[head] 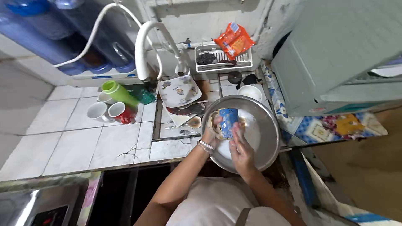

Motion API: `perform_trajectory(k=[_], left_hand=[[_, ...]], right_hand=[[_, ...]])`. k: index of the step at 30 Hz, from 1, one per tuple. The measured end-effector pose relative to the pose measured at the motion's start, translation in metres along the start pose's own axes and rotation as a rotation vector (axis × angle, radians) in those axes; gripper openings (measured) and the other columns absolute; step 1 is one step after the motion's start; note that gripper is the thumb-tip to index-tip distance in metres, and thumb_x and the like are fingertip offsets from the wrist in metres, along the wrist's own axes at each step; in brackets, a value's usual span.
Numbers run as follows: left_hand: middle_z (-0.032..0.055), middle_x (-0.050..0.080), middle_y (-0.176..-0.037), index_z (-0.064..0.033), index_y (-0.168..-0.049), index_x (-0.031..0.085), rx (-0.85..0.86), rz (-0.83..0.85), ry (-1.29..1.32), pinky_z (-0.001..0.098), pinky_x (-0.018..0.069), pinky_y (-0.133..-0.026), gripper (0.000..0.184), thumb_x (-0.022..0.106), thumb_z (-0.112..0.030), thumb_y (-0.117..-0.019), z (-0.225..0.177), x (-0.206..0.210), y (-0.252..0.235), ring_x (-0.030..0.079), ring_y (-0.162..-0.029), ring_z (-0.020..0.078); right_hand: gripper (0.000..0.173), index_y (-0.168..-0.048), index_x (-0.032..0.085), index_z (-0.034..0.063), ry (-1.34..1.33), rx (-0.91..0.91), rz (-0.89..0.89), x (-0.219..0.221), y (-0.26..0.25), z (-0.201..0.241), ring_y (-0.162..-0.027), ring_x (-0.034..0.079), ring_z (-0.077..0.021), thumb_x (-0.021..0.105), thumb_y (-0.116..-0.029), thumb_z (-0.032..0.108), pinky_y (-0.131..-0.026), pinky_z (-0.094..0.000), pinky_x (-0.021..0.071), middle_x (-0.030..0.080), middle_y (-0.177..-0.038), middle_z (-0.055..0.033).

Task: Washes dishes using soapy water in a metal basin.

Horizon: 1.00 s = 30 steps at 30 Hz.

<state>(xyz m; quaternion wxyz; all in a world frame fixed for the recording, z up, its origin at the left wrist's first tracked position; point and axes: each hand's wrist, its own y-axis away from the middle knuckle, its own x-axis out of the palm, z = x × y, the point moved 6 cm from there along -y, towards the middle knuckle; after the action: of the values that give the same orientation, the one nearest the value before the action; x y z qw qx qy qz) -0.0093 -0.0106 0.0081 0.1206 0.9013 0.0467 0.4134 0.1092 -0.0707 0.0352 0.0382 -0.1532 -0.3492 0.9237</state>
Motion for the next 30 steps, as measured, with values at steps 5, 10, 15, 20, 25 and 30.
perform_trajectory(k=[5,10,15,20,25,30], left_hand=[[0.0094,0.072,-0.086,-0.0095,-0.103,0.062,-0.17,0.063,0.232,0.0384,0.0621,-0.067,0.037,0.053,-0.045,-0.0968,0.016,0.0,-0.01,0.072,-0.078,0.0209],[0.0101,0.072,-0.098,-0.0132,-0.113,0.064,-0.163,0.114,0.302,0.0386,0.0621,-0.071,0.06,0.055,-0.068,-0.0907,0.018,-0.011,-0.022,0.072,-0.086,0.0217],[0.0186,0.072,-0.111,-0.0109,-0.12,0.068,-0.233,0.352,0.301,0.0445,0.0625,-0.075,0.093,0.074,-0.082,-0.0607,0.013,-0.01,-0.026,0.073,-0.095,0.0327],[0.002,0.076,-0.091,-0.0173,-0.104,0.072,0.029,0.2,0.086,0.0311,0.0616,-0.075,0.064,0.037,-0.071,-0.0987,0.005,-0.019,-0.033,0.073,-0.083,0.0116],[-0.0047,0.072,-0.08,-0.0146,-0.103,0.064,0.066,0.015,-0.157,0.0197,0.0584,-0.07,0.046,0.02,-0.026,-0.1115,0.009,-0.038,-0.038,0.069,-0.074,0.0011],[-0.0047,0.07,-0.072,-0.0132,-0.096,0.06,-0.005,-0.071,-0.148,0.0192,0.0573,-0.065,0.05,0.014,-0.022,-0.1108,0.011,-0.05,-0.047,0.067,-0.067,0.0015]], right_hand=[[0.042,-0.126,0.064,-0.0155,0.145,-0.05,0.029,-0.015,-0.006,-0.008,-0.13,0.063,-0.0259,0.051,-0.1073,0.02,-0.11,-0.0297,0.048,0.065,-0.13,-0.0308],[0.029,-0.11,0.071,-0.0038,0.023,-0.333,0.122,-0.021,-0.014,0.002,-0.115,0.071,-0.0224,0.054,-0.1075,0.02,-0.105,-0.0329,0.0542,0.076,-0.111,-0.018],[0.031,-0.116,0.065,-0.0112,0.116,0.366,0.32,-0.022,-0.049,-0.08,-0.114,0.064,-0.0324,0.062,-0.0947,0.012,-0.1,-0.0449,0.0527,0.065,-0.121,-0.0268],[0.089,-0.163,0.029,0.0118,0.595,0.627,1.212,0.03,-0.006,-0.144,-0.156,-0.001,-0.0507,0.079,-0.0896,0.026,-0.118,-0.0753,0.0058,0.005,-0.172,-0.0224],[0.056,-0.155,0.038,-0.002,0.416,0.815,0.98,0.02,-0.019,-0.181,-0.139,0.047,-0.048,0.056,-0.1017,0.003,-0.114,-0.0597,0.0393,0.048,-0.149,-0.0326],[0.038,-0.134,0.057,-0.0028,-0.202,1.037,0.369,-0.017,-0.055,-0.159,-0.101,0.066,-0.0242,0.064,-0.0972,0.001,-0.09,-0.0424,0.0557,0.066,-0.118,-0.0206]])
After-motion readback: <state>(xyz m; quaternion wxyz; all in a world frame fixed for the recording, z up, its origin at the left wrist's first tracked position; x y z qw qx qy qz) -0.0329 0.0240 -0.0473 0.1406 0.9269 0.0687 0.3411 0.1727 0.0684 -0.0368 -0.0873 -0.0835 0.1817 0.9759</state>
